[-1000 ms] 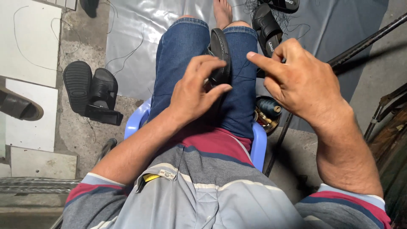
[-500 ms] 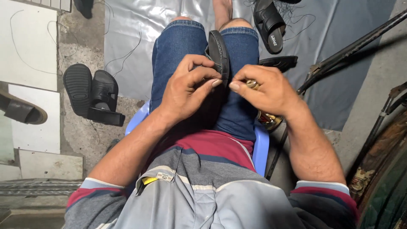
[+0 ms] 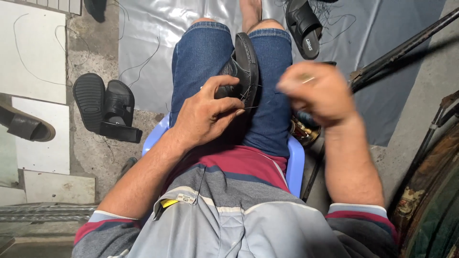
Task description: Hand-stitching a leather sandal strap to the sole using a needle and thread.
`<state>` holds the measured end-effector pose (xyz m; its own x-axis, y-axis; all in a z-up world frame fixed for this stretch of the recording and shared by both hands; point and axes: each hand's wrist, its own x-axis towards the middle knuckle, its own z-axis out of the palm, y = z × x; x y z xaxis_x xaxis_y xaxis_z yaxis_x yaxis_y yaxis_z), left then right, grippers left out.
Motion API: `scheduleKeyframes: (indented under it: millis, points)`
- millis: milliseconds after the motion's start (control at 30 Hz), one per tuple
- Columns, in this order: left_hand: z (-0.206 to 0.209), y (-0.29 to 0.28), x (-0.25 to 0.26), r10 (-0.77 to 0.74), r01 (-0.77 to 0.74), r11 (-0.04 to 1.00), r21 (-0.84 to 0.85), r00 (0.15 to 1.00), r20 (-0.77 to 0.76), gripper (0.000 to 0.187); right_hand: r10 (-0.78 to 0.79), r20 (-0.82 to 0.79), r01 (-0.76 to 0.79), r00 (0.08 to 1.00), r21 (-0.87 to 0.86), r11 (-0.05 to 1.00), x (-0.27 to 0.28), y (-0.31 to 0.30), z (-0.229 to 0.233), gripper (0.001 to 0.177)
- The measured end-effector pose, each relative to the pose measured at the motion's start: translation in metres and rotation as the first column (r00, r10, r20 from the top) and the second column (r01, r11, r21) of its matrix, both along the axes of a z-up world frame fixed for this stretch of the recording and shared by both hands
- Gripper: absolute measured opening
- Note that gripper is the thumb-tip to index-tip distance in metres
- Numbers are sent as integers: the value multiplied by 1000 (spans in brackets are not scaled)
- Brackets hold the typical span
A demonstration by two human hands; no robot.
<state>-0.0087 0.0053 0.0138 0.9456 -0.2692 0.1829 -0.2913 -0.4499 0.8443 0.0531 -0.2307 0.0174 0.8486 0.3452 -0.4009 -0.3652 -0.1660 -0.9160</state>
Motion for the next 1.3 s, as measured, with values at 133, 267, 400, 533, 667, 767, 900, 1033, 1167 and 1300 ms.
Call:
scheduleKeyframes:
  millis: [133, 267, 400, 533, 667, 767, 900, 1033, 1167, 1300]
  points:
    - [-2, 4, -5, 0, 0, 999, 35, 1000, -12, 6, -93, 48, 90, 995, 63, 994, 7, -18, 4, 9]
    - [-2, 7, -9, -57, 61, 997, 49, 996, -65, 20, -313, 115, 284, 943, 216, 934, 16, -33, 5, 18]
    - [-10, 7, -11, -8, -3, 998, -65, 986, -167, 46, -524, 134, 443, 841, 384, 810, 21, -40, -1, 27]
    - [-3, 3, -11, 132, -80, 977, 198, 956, -261, 33, 341, 789, 4, 511, -398, 917, -18, 6, -36, 33]
    - [-4, 5, -11, 106, 20, 927, 373, 943, -315, 25, 315, 642, 52, 699, -485, 873, -19, 18, -33, 7]
    - [3, 8, -9, 28, 100, 943, 316, 927, -374, 21, 270, 609, 64, 745, -469, 881, -14, 17, -34, 6]
    - [43, 31, -13, -491, 323, 704, -632, 865, -105, 17, 151, 622, 69, 768, -314, 947, -12, 25, -33, 5]
    - [48, 30, -23, -517, 89, 452, -888, 837, -179, 19, 115, 599, 81, 792, -290, 954, -12, 28, -41, 7]
    - [17, 9, -21, -96, -222, 896, -384, 748, -657, 43, -16, 461, 137, 887, -230, 964, -14, 28, -47, 6]
    - [-24, -3, -31, 164, -279, 960, -12, 599, -784, 46, -70, 468, 151, 881, -138, 979, -19, 29, -55, 5]
